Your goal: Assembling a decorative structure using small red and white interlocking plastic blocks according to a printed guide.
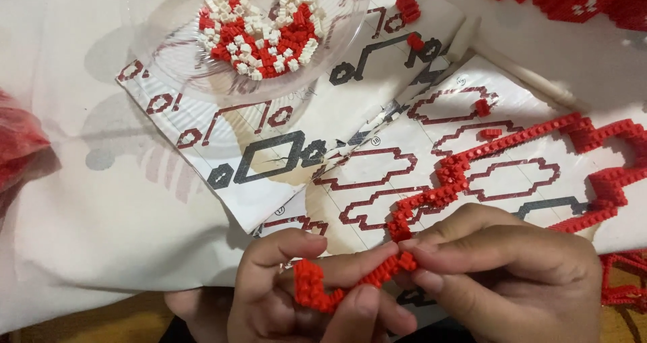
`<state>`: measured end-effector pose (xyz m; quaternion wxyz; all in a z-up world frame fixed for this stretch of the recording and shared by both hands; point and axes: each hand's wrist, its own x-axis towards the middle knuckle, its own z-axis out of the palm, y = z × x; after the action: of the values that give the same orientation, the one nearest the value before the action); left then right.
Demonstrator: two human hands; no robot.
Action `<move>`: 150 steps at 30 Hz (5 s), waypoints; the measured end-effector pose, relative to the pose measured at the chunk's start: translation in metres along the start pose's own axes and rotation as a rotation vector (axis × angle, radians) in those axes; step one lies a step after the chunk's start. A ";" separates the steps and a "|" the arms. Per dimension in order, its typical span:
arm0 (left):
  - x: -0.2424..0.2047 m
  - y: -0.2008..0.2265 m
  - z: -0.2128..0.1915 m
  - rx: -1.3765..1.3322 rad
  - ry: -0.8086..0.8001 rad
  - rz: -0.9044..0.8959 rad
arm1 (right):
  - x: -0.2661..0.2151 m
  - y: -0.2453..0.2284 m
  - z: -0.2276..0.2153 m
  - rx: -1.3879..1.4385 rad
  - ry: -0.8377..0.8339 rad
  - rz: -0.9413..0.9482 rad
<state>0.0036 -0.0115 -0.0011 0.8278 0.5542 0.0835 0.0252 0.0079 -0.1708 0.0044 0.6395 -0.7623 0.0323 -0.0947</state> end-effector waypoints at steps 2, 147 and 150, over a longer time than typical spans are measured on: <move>0.001 0.000 0.002 0.034 0.007 0.017 | 0.001 0.003 0.000 0.018 -0.002 0.001; 0.034 -0.039 0.000 1.194 -0.224 0.905 | 0.045 0.017 -0.090 -0.884 -0.447 -0.479; 0.034 -0.040 0.001 1.218 -0.188 0.914 | 0.041 0.012 -0.083 -0.917 -0.426 -0.398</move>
<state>0.0349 -0.0231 -0.0419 0.2873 0.8918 -0.2254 0.2672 0.0338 -0.2599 0.0107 0.2036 -0.9568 -0.2050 -0.0337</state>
